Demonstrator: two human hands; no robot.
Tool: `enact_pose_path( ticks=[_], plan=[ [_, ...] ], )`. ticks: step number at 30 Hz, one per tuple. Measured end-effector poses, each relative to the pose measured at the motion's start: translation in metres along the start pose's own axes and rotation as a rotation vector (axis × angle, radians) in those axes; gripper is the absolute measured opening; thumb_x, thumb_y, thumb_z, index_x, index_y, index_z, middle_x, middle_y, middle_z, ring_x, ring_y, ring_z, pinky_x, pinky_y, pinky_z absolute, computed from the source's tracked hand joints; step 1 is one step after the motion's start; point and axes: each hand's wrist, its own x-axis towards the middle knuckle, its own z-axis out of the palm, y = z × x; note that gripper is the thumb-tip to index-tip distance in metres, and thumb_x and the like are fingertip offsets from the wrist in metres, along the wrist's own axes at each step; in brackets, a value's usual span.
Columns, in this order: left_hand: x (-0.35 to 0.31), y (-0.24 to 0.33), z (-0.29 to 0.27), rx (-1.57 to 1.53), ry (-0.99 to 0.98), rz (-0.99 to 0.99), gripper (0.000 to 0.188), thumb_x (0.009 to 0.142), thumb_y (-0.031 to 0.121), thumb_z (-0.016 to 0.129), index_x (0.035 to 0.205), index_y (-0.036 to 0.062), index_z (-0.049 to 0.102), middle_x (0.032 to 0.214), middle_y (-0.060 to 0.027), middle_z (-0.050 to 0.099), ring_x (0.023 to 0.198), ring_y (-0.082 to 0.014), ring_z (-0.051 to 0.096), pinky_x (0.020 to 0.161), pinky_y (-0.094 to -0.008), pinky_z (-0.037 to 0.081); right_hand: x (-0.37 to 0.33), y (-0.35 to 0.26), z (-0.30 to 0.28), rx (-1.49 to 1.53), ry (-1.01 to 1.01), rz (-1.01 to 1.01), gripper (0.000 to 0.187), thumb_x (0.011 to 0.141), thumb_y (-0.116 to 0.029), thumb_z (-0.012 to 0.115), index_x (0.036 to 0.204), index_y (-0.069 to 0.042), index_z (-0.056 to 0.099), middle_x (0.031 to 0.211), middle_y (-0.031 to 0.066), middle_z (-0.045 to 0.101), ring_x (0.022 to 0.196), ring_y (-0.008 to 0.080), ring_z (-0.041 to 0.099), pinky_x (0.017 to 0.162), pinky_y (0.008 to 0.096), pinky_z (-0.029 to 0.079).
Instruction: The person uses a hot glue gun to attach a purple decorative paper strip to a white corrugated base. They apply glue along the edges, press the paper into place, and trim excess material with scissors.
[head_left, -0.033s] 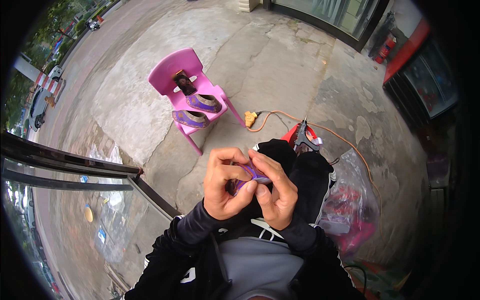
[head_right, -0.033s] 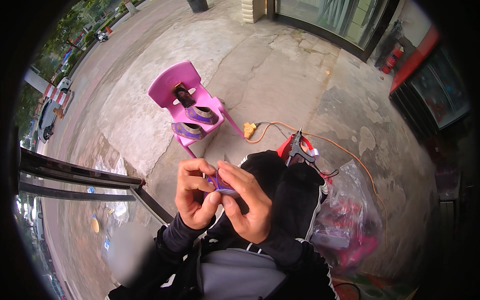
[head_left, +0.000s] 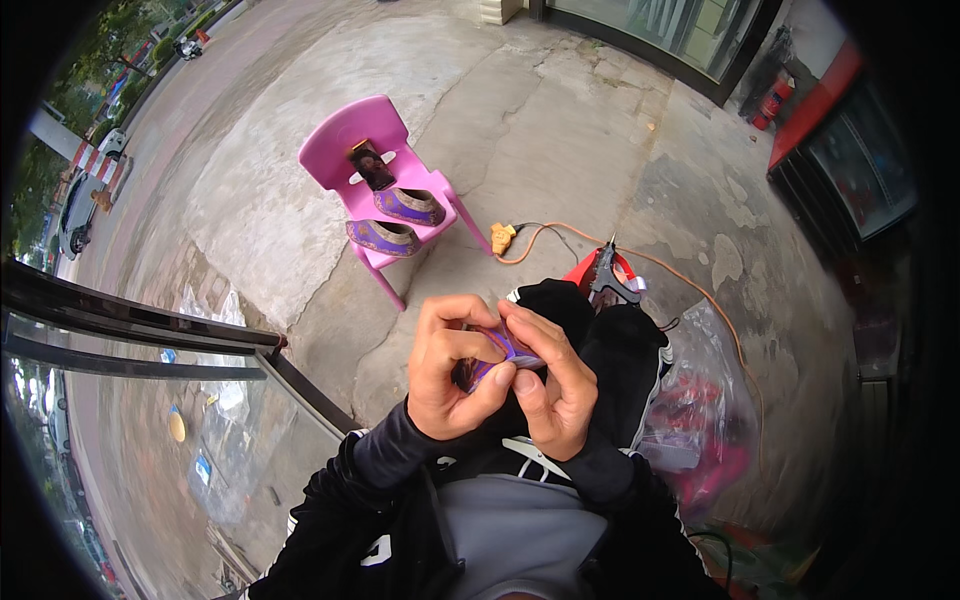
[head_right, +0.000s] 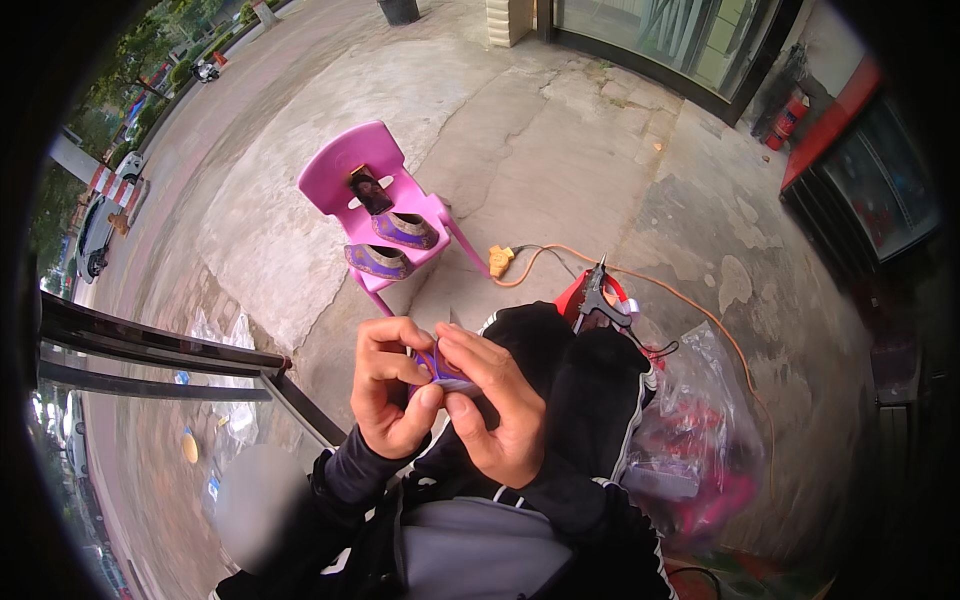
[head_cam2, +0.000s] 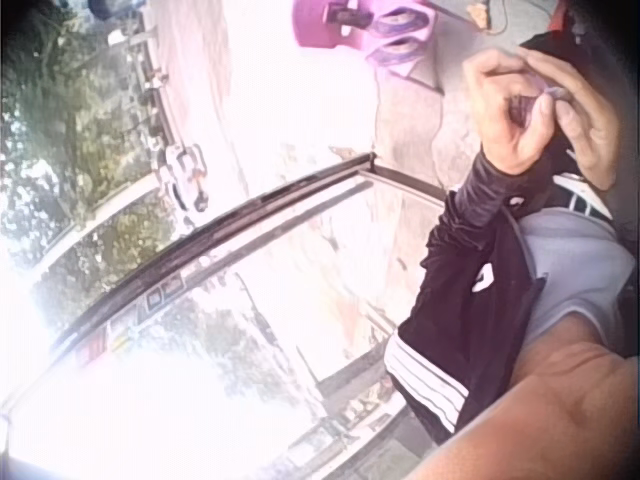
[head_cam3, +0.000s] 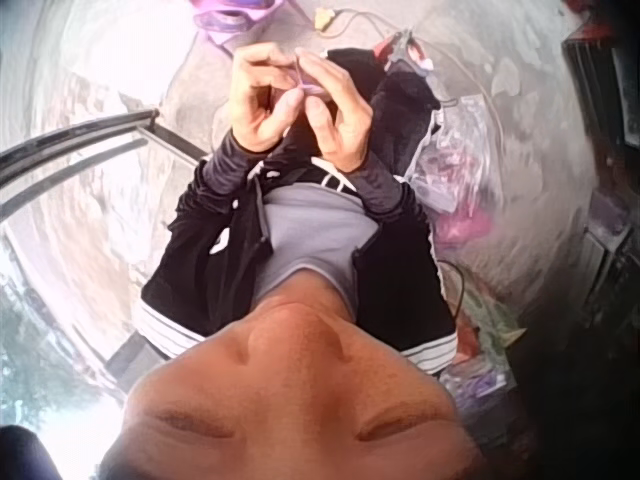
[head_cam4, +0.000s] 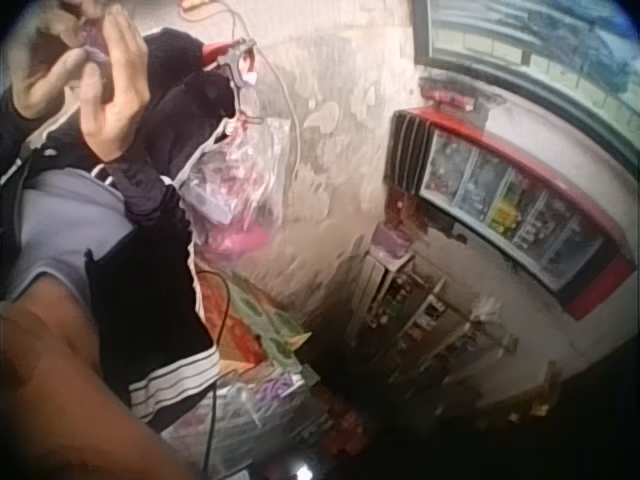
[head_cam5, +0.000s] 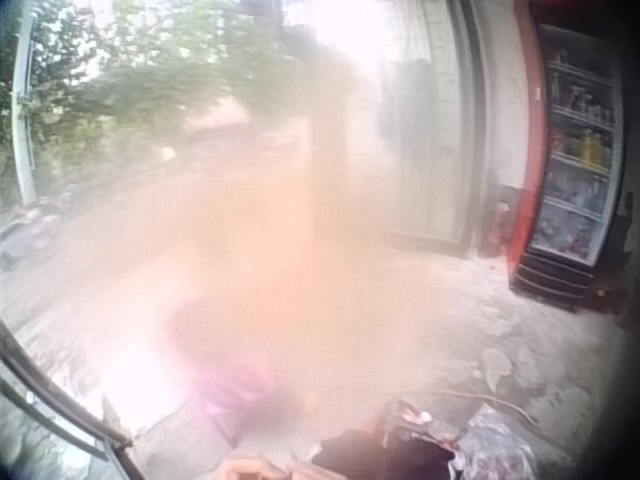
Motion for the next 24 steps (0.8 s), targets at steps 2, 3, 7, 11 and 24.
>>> enact_pose_path(
  ticks=[2, 3, 7, 11, 24],
  plan=[
    [0.005, 0.005, -0.003, -0.052, -0.039, -0.01, 0.025, 0.078, 0.006, 0.071, 0.096, 0.0053, 0.053, 0.107, -0.0168, 0.052, 0.091, -0.0232, 0.055, 0.079, -0.0338, 0.047, 0.005, -0.004, -0.007, 0.111, -0.05, 0.017, 0.057, 0.093, -0.032, 0.06, 0.132, 0.007, 0.045, 0.137, 0.0242, 0.047, 0.127, 0.0329, 0.047, 0.104, 0.0391, 0.039],
    [0.008, 0.009, -0.007, -0.1, -0.065, -0.025, 0.026, 0.077, 0.006, 0.071, 0.096, 0.0052, 0.053, 0.107, -0.0167, 0.052, 0.091, -0.0231, 0.055, 0.079, -0.0339, 0.047, 0.011, -0.005, -0.01, 0.119, -0.065, 0.042, 0.066, 0.091, -0.038, 0.062, 0.136, 0.007, 0.041, 0.14, 0.0241, 0.044, 0.129, 0.0324, 0.044, 0.106, 0.0391, 0.036],
    [0.027, 0.031, -0.033, -0.233, -0.292, -0.036, 0.026, 0.077, 0.006, 0.072, 0.095, 0.0055, 0.053, 0.109, -0.0168, 0.052, 0.095, -0.0229, 0.056, 0.084, -0.0333, 0.046, 0.037, -0.018, -0.042, 0.363, -0.423, 0.31, 0.087, 0.08, -0.058, 0.069, 0.133, 0.005, 0.039, 0.128, 0.0171, 0.052, 0.12, 0.0234, 0.049, 0.102, 0.0355, 0.037],
    [0.042, 0.044, -0.046, -0.668, -0.386, -0.258, 0.019, 0.082, 0.009, 0.068, 0.093, 0.005, 0.054, 0.115, -0.0158, 0.048, 0.102, -0.0204, 0.054, 0.091, -0.0359, 0.043, 0.063, -0.036, -0.053, 0.717, -0.694, 0.548, 0.077, 0.079, -0.055, 0.072, 0.122, 0.003, 0.045, 0.112, 0.0134, 0.059, 0.108, 0.019, 0.056, 0.093, 0.0328, 0.043],
    [0.023, 0.048, -0.024, -0.876, -0.249, -0.405, 0.02, 0.081, 0.024, 0.069, 0.084, 0.0091, 0.055, 0.132, -0.0215, 0.04, 0.123, -0.0285, 0.046, 0.107, -0.0433, 0.03, 0.045, -0.071, -0.059, 0.773, -0.679, 0.649, 0.101, 0.079, -0.042, 0.077, 0.149, 0.001, 0.017, 0.139, 0.0228, 0.047, 0.132, 0.0299, 0.043, 0.112, 0.0404, 0.025]
  ],
)
